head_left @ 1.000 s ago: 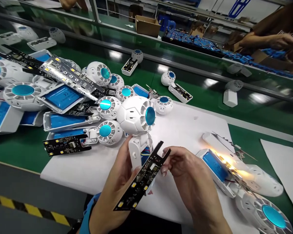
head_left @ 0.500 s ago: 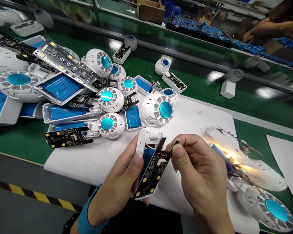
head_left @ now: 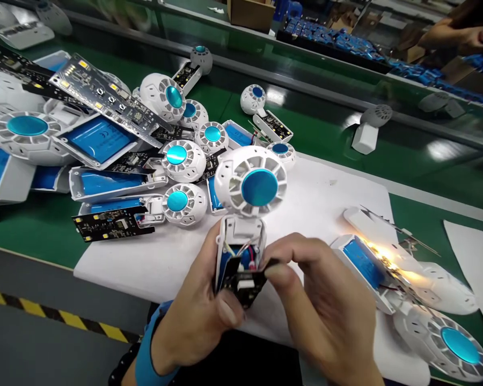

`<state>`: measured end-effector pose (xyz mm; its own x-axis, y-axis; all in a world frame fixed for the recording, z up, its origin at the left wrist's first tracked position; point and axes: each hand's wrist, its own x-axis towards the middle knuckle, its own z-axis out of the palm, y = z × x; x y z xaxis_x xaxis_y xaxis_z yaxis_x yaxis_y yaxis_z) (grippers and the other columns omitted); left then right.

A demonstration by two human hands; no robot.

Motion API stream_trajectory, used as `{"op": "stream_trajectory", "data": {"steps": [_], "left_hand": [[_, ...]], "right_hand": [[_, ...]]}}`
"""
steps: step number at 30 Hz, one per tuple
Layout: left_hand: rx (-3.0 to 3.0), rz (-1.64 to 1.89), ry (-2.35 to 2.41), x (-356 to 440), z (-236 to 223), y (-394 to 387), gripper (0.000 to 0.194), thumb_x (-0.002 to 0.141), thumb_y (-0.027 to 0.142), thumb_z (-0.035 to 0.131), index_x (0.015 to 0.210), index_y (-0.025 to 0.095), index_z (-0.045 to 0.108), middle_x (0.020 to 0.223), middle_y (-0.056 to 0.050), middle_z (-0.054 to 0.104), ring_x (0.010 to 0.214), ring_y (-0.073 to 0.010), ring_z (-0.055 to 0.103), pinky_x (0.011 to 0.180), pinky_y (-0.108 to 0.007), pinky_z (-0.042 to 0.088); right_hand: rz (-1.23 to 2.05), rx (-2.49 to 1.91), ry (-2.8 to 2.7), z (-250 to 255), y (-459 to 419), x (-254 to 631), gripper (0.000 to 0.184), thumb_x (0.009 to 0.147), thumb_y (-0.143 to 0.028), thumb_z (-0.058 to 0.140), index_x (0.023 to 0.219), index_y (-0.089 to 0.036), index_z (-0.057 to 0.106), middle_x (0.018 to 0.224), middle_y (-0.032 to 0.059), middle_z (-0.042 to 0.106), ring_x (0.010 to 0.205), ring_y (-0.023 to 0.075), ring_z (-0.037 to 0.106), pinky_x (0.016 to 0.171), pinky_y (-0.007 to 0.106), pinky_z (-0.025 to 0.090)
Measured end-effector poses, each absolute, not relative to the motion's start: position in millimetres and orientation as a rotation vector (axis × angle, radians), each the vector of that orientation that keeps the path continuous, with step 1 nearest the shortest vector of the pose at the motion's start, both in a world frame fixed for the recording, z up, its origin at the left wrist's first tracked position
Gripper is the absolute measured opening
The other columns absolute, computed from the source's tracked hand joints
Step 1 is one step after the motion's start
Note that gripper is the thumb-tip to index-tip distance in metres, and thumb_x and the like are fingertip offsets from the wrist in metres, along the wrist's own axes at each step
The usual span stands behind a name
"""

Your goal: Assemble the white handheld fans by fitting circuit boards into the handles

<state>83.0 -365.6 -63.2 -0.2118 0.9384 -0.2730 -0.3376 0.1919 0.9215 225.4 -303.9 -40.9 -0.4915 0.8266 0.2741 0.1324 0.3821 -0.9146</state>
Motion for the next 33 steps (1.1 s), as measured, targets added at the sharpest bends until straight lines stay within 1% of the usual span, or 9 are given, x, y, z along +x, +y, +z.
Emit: {"op": "stream_trajectory", "data": {"steps": [4, 7, 12, 15, 17, 21, 25, 30, 33], "left_hand": [[0.717, 1.410, 1.117, 79.0, -65.4, -370.4, 0.071, 0.074, 0.068, 0.077, 0.133, 0.032, 0.065, 0.110, -0.007, 0.076, 0.104, -0.0344, 0.072, 0.082, -0.039, 0.066], [0.736, 1.357, 1.084, 75.8, -63.0, -371.5, 0.071, 0.070, 0.068, 0.080, 0.132, 0.035, 0.067, 0.106, -0.005, 0.077, 0.093, -0.0325, 0.075, 0.080, -0.041, 0.067], [0.670, 1.371, 1.115, 77.7, -57.0, -372.9, 0.080, 0.062, 0.075, 0.081, 0.129, 0.033, 0.069, 0.094, -0.005, 0.078, 0.090, -0.0341, 0.076, 0.075, -0.041, 0.067], [0.762, 1.297, 1.297, 76.1, -57.2, -373.5, 0.088, 0.061, 0.076, 0.081, 0.134, 0.029, 0.068, 0.100, -0.008, 0.078, 0.097, -0.0359, 0.075, 0.085, -0.044, 0.066], [0.837, 1.297, 1.278, 73.9, -59.4, -372.9, 0.086, 0.066, 0.074, 0.079, 0.137, 0.028, 0.066, 0.106, -0.009, 0.078, 0.101, -0.0355, 0.074, 0.091, -0.044, 0.063], [0.905, 1.325, 1.124, 70.8, -64.4, -371.8, 0.072, 0.077, 0.062, 0.078, 0.142, 0.035, 0.061, 0.114, -0.006, 0.076, 0.104, -0.0314, 0.073, 0.096, -0.040, 0.061], [0.899, 1.353, 1.107, 70.3, -66.1, -373.7, 0.068, 0.077, 0.058, 0.081, 0.139, 0.040, 0.062, 0.107, -0.003, 0.077, 0.094, -0.0282, 0.074, 0.096, -0.041, 0.062], [0.842, 1.319, 1.135, 71.6, -65.6, -374.7, 0.075, 0.071, 0.061, 0.084, 0.139, 0.037, 0.062, 0.100, -0.005, 0.078, 0.088, -0.0308, 0.075, 0.086, -0.043, 0.065], [0.814, 1.332, 1.046, 71.4, -64.7, -373.2, 0.079, 0.071, 0.057, 0.086, 0.142, 0.035, 0.058, 0.102, -0.005, 0.079, 0.092, -0.0333, 0.076, 0.081, -0.043, 0.066]], "right_hand": [[1.113, -0.563, -2.053, -42.7, -302.6, 237.6, 0.027, 0.101, -0.027, 0.064, 0.128, -0.031, 0.059, 0.093, -0.0002, 0.069, 0.080, 0.0178, 0.064, 0.074, 0.031, 0.053], [1.021, -0.532, -2.166, -41.4, -298.3, 243.5, 0.033, 0.103, -0.035, 0.061, 0.136, -0.030, 0.055, 0.086, -0.0012, 0.070, 0.071, 0.0176, 0.063, 0.070, 0.032, 0.052], [0.951, -0.510, -2.295, -33.0, -291.6, 242.4, 0.024, 0.105, -0.038, 0.056, 0.125, -0.025, 0.063, 0.086, 0.0021, 0.075, 0.067, 0.0184, 0.068, 0.060, 0.030, 0.049], [0.931, -0.496, -2.327, -29.5, -288.6, 240.4, 0.017, 0.103, -0.036, 0.058, 0.115, -0.026, 0.066, 0.083, 0.0020, 0.076, 0.061, 0.0181, 0.068, 0.056, 0.030, 0.049], [0.908, -0.487, -2.343, -29.1, -287.3, 239.5, 0.014, 0.102, -0.033, 0.058, 0.112, -0.026, 0.066, 0.081, 0.0011, 0.076, 0.058, 0.0176, 0.067, 0.056, 0.029, 0.049], [0.999, -0.400, -2.307, -31.2, -286.2, 238.1, 0.018, 0.103, -0.030, 0.057, 0.119, -0.025, 0.063, 0.078, -0.0017, 0.073, 0.058, 0.0137, 0.066, 0.056, 0.025, 0.048], [1.212, -0.359, -2.247, -32.5, -285.7, 236.3, 0.022, 0.104, -0.028, 0.057, 0.126, -0.025, 0.062, 0.089, -0.0015, 0.076, 0.068, 0.0128, 0.071, 0.058, 0.022, 0.050], [1.157, -0.416, -2.216, -36.4, -289.6, 236.2, 0.022, 0.104, -0.034, 0.059, 0.125, -0.028, 0.060, 0.090, -0.0011, 0.077, 0.071, 0.0162, 0.073, 0.063, 0.026, 0.053], [1.103, -0.472, -2.135, -41.8, -295.9, 238.5, 0.031, 0.102, -0.033, 0.064, 0.131, -0.032, 0.056, 0.095, -0.0025, 0.076, 0.077, 0.0170, 0.073, 0.074, 0.030, 0.056]]}}
